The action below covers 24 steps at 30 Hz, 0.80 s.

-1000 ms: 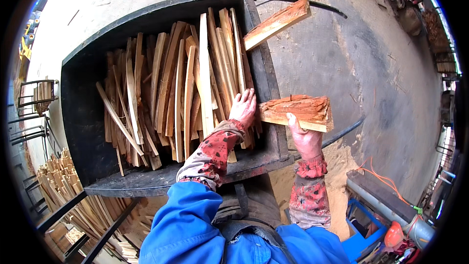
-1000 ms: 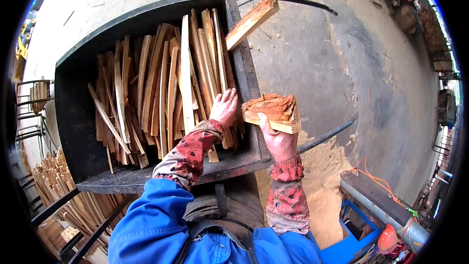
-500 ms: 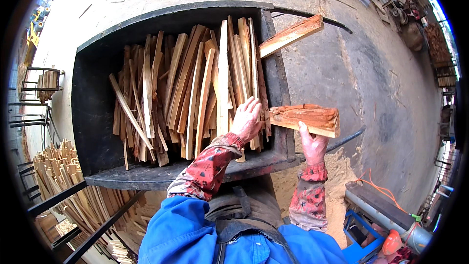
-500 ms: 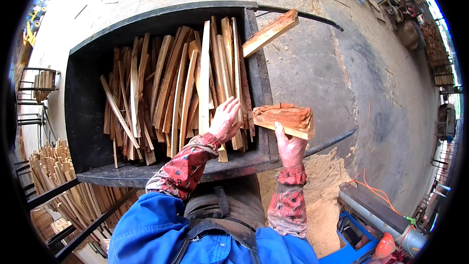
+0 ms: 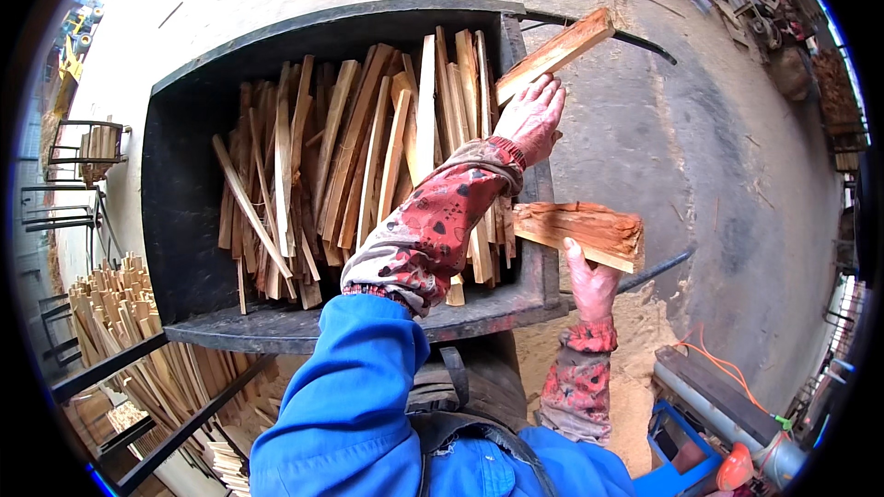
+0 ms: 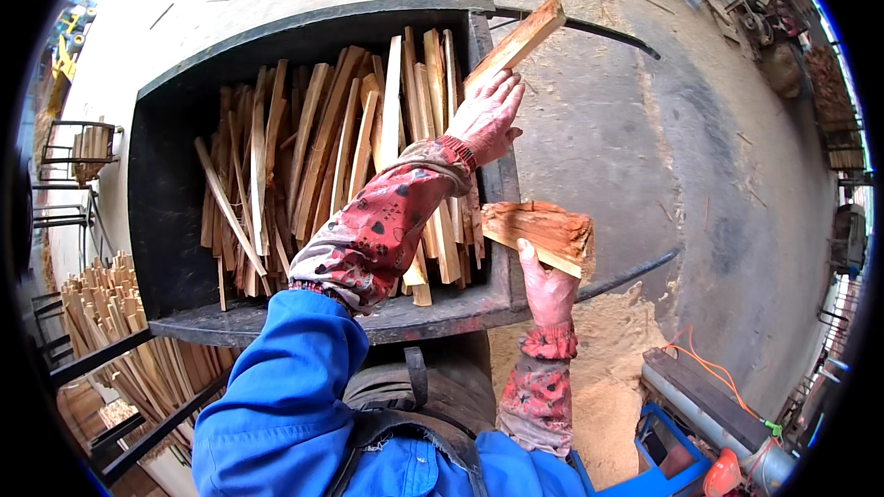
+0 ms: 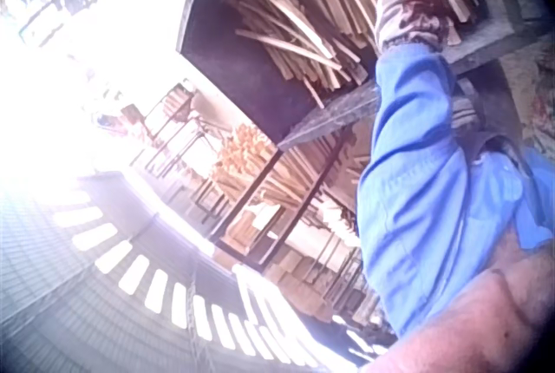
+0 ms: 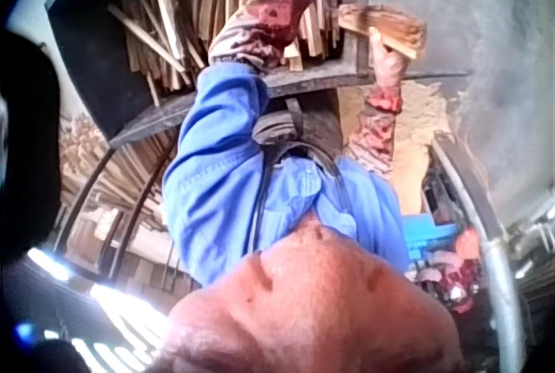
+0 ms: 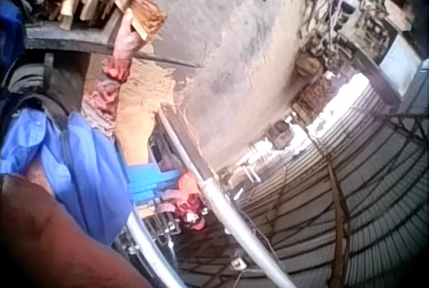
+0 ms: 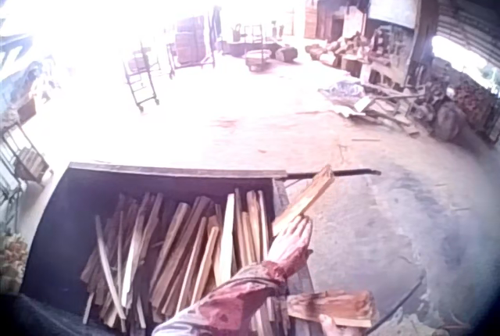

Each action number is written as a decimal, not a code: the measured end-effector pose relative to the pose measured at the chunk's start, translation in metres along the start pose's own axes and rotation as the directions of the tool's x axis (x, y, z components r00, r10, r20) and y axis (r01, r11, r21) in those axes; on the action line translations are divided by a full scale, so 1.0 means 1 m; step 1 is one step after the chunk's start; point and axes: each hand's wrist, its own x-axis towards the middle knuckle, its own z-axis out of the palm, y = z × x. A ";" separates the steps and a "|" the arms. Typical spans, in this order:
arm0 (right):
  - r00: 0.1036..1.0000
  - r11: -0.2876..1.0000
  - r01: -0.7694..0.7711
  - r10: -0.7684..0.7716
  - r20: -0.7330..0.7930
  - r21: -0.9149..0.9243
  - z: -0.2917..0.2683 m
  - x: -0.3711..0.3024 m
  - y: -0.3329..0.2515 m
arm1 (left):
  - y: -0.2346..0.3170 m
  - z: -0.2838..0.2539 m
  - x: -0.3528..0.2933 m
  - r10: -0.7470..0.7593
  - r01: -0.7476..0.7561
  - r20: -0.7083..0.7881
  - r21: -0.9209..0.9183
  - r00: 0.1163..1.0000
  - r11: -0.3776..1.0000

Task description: The person picks up thin wooden strips from a pile on the floor and places them into a black wheelbarrow. They repeatedly gather handfuls of wood and transfer them to the cart, occasionally adjusting the pile.

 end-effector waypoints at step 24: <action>0.904 0.933 -0.220 0.304 0.301 -0.283 0.046 -0.148 0.053 | -0.058 -0.020 -0.302 -0.848 0.802 0.094 -0.392 0.522 0.450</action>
